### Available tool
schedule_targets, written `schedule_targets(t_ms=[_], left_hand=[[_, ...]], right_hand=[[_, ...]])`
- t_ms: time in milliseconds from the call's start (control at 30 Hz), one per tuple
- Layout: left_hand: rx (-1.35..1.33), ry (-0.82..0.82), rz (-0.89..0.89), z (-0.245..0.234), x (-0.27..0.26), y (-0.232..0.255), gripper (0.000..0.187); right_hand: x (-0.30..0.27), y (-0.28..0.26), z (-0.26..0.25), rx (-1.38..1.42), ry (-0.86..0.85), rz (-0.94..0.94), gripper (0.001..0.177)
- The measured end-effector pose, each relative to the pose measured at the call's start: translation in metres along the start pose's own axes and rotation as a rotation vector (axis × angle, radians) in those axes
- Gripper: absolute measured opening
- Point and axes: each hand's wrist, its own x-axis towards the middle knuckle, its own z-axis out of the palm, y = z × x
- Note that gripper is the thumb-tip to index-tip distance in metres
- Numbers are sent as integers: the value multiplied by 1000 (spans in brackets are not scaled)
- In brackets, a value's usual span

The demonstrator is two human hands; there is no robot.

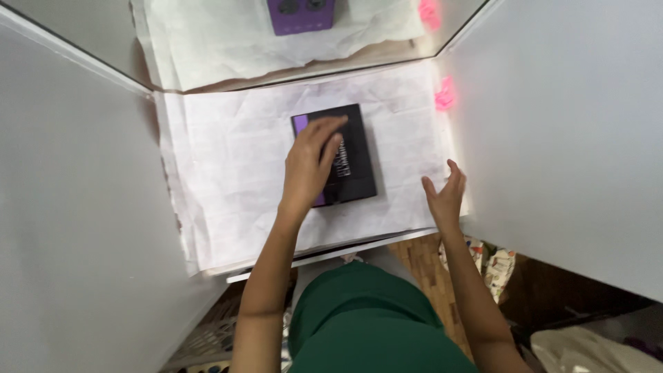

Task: The person wraps a small black box with patterned wrapping paper on a white countertop. They place the box on tissue paper, fold the paper around it, cut and apply tape with scissors, and smooth the edges to complete the wrapping.

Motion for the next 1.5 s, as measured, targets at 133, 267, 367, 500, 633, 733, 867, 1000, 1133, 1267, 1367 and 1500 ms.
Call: schedule_targets(t_ms=[133, 267, 367, 500, 633, 733, 867, 1000, 1133, 1267, 1367, 1500], left_hand=[[302, 13, 138, 36, -34, 9, 32], [326, -92, 38, 67, -57, -3, 33], [375, -94, 57, 76, -63, -18, 40], [304, -85, 21, 79, -67, -24, 52], [92, 71, 62, 79, -68, -21, 71], [110, 43, 20, 78, -67, -17, 70], [215, 14, 45, 77, -66, -12, 58], [240, 17, 27, 77, -67, -7, 53], [220, 15, 5, 77, -68, -2, 51], [227, 1, 26, 78, -66, 5, 57], [292, -12, 36, 82, -63, 16, 67], [247, 1, 119, 87, -58, 36, 69]], right_hand=[[44, 7, -22, 338, -486, 450, 71], [55, -8, -33, 735, -612, 257, 75], [49, -45, -23, 661, -606, -63, 79], [21, -112, -13, 477, -776, 32, 78], [5, -149, -11, 621, -653, -39, 69], [4, -143, -8, 662, -671, -90, 63], [25, -105, 9, 722, -700, 41, 41], [61, -55, 26, 283, -189, -163, 30], [74, -29, 41, -75, -36, -383, 34], [74, -15, 46, 76, -81, -292, 20], [79, -5, 29, 524, -316, 32, 16], [76, -3, -27, 771, -441, 172, 13]])
